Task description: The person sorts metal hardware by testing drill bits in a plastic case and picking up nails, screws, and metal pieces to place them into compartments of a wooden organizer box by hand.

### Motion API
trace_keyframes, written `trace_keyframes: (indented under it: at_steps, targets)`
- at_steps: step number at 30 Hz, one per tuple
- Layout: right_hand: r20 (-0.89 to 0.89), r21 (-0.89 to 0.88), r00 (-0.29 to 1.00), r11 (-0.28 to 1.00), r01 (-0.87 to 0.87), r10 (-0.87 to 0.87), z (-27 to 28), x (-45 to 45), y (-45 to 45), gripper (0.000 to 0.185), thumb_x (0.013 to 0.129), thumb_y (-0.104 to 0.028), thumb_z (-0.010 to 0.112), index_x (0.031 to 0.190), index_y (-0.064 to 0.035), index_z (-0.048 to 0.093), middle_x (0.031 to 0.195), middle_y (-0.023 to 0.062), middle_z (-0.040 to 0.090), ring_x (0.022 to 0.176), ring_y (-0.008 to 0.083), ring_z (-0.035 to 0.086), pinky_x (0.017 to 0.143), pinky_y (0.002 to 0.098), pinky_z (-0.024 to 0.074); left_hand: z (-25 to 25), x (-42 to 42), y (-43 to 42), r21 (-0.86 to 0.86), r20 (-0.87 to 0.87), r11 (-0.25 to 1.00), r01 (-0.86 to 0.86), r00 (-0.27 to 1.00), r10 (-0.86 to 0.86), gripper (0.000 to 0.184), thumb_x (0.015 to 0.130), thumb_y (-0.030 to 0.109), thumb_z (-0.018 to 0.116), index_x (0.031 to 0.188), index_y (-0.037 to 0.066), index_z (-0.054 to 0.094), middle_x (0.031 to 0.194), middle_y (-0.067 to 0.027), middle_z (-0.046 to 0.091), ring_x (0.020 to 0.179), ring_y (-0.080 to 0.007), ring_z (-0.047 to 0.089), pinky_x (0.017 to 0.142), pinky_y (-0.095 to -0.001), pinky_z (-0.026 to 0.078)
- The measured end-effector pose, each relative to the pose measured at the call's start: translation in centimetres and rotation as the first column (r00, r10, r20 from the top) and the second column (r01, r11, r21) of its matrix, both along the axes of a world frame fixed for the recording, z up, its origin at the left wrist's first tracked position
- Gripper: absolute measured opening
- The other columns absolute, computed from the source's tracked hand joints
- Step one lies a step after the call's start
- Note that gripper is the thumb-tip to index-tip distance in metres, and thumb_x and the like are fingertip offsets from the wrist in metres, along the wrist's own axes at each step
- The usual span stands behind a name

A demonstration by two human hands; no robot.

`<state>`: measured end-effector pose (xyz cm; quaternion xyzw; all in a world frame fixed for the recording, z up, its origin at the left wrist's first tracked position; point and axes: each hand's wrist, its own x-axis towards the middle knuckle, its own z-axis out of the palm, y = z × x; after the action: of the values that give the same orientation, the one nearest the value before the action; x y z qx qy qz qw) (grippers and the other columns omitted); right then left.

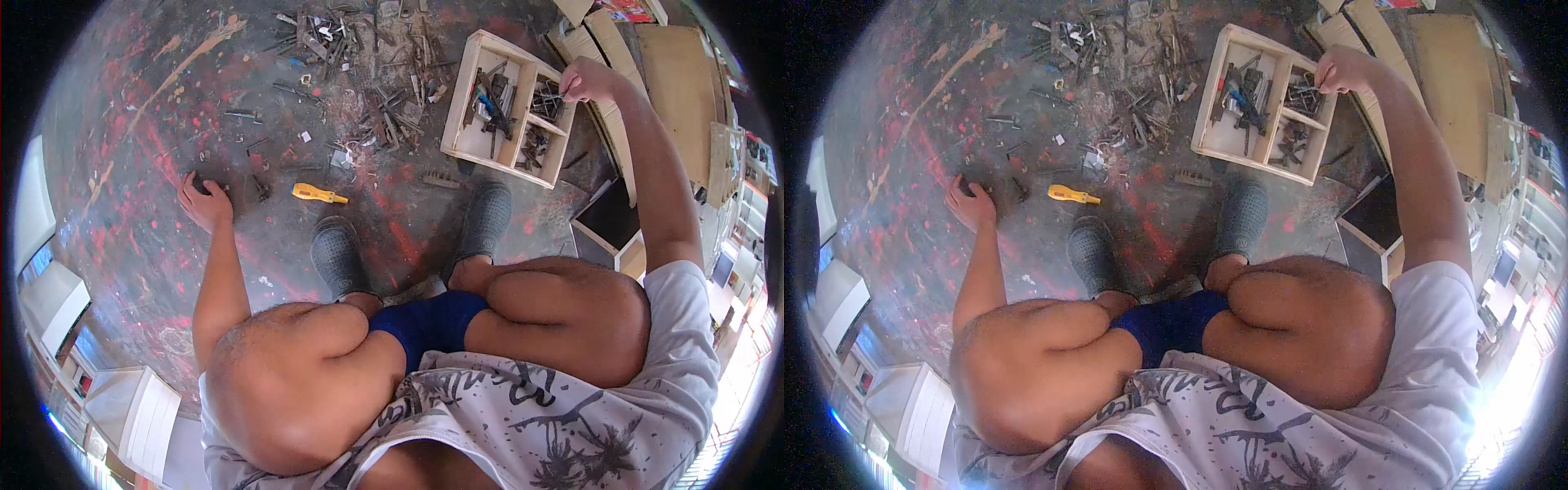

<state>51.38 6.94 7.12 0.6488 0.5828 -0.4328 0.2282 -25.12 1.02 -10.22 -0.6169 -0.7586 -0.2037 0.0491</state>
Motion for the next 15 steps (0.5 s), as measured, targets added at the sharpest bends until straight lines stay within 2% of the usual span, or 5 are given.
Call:
trace_keyframes:
  at_steps: [3, 6, 9, 12, 15]
  targets:
    - [-0.051, 0.241, 0.987, 0.961, -0.137, 0.153, -3.3, 2.1, -1.0, 0.023, 0.082, -0.005, 0.077, 0.105, -0.0015, 0.076, 0.090, 0.0108, 0.078, 0.084, 0.0269, 0.074, 0.075, 0.0404, 0.0595, 0.3, 0.1, -0.1, -0.007, -0.003, 1.000, -0.004, 1.000, 0.004, 0.038, 0.090, 0.020, 0.061, 0.127, 0.009, 0.062, 0.138, -0.0099, 0.057, 0.133, -0.0323, 0.049, 0.113, -0.0480, 0.038]
    - [0.154, 0.394, 0.942, 0.856, -0.335, 0.298, -3.2, 0.3, -0.7, 0.030, 0.084, -0.009, 0.074, 0.114, -0.0029, 0.073, 0.093, 0.0140, 0.076, 0.093, 0.0329, 0.073, 0.083, 0.0440, 0.0581, 0.3, 0.1, 0.0, -0.012, -0.026, 1.000, -0.010, 1.000, 0.010, 0.039, 0.090, 0.020, 0.061, 0.127, 0.009, 0.061, 0.138, -0.0098, 0.057, 0.133, -0.0322, 0.049, 0.113, -0.0480, 0.038]
    - [0.250, 0.351, 0.899, 0.831, -0.431, 0.361, -2.0, -4.3, 1.9, 0.032, 0.086, -0.017, 0.071, 0.115, -0.0050, 0.072, 0.096, 0.0153, 0.074, 0.095, 0.0343, 0.072, 0.085, 0.0447, 0.0570, 0.5, 0.4, -0.1, -0.014, -0.032, 1.000, -0.014, 0.999, 0.014, 0.038, 0.090, 0.019, 0.062, 0.127, 0.009, 0.061, 0.139, -0.0099, 0.056, 0.133, -0.0322, 0.049, 0.113, -0.0483, 0.038]
    - [0.170, 0.581, 0.913, 0.711, -0.396, 0.370, -0.4, -9.0, 2.1, 0.024, 0.087, -0.019, 0.068, 0.106, -0.0056, 0.073, 0.095, 0.0159, 0.073, 0.091, 0.0352, 0.071, 0.083, 0.0464, 0.0566, 0.6, 0.4, 0.0, -0.004, -0.025, 1.000, -0.007, 1.000, 0.007, 0.038, 0.090, 0.019, 0.062, 0.127, 0.008, 0.061, 0.139, -0.0100, 0.056, 0.133, -0.0323, 0.049, 0.113, -0.0485, 0.038]
    - [0.156, 0.629, 0.915, 0.677, -0.382, 0.372, -1.3, -12.9, 2.6, 0.018, 0.091, -0.017, 0.069, 0.106, -0.0078, 0.072, 0.095, 0.0141, 0.073, 0.091, 0.0342, 0.071, 0.083, 0.0443, 0.0575, 0.5, 0.4, 0.0, -0.017, 0.000, 1.000, -0.012, 1.000, 0.012, 0.039, 0.090, 0.020, 0.061, 0.127, 0.008, 0.061, 0.139, -0.0100, 0.056, 0.134, -0.0323, 0.049, 0.113, -0.0486, 0.038]
